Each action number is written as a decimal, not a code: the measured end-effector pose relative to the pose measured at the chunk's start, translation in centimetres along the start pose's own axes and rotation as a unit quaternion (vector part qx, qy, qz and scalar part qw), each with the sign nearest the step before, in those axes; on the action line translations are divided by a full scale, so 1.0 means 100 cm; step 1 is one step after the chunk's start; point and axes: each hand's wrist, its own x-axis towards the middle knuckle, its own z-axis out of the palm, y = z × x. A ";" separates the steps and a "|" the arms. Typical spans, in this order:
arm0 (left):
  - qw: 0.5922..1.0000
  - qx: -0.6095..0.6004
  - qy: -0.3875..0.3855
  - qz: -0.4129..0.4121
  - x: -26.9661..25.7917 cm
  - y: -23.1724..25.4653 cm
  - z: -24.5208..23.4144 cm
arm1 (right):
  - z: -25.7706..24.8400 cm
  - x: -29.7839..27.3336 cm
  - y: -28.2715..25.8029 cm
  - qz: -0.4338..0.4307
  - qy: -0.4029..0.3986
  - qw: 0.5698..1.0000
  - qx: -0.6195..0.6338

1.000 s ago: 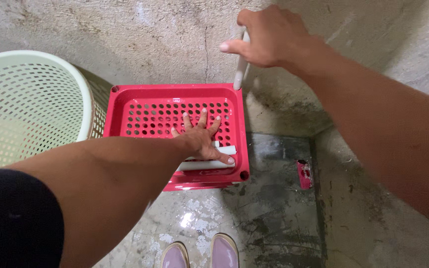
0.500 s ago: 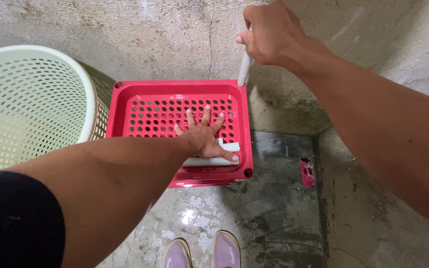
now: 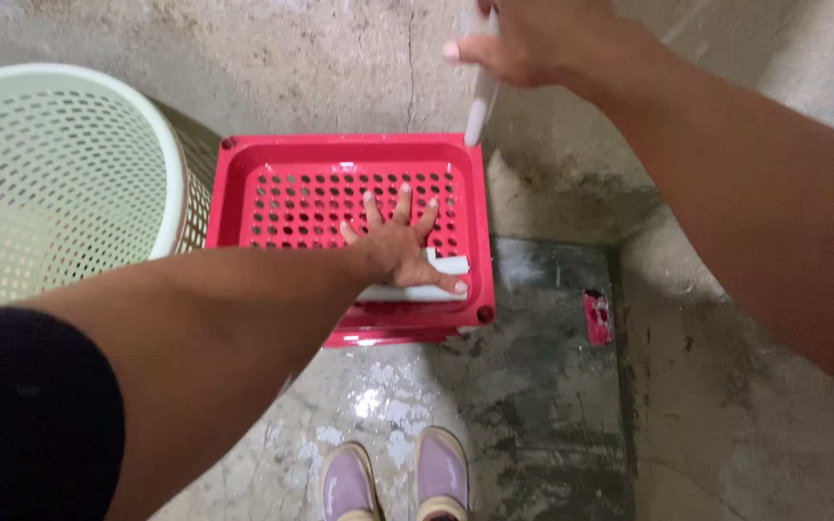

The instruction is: The person assembles a red plastic stool by inserting white plastic legs into the perforated seat and stacking the assembled unit with another. The person also handles a black scoop and a green basket during the process.

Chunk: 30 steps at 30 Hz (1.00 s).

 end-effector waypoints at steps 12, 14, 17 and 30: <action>1.000 0.012 -0.018 -0.007 -0.002 0.003 -0.001 | 0.003 -0.002 0.003 0.039 -0.053 0.996 0.061; 1.000 0.009 -0.020 -0.009 -0.001 0.003 -0.002 | 0.001 -0.001 0.004 0.036 -0.074 0.996 0.037; 1.000 0.006 -0.026 -0.010 -0.001 0.003 -0.002 | -0.005 0.001 0.007 -0.022 -0.094 0.992 0.080; 1.000 0.002 -0.010 -0.016 0.000 0.003 -0.004 | -0.022 -0.003 -0.002 -0.049 -0.065 0.996 -0.037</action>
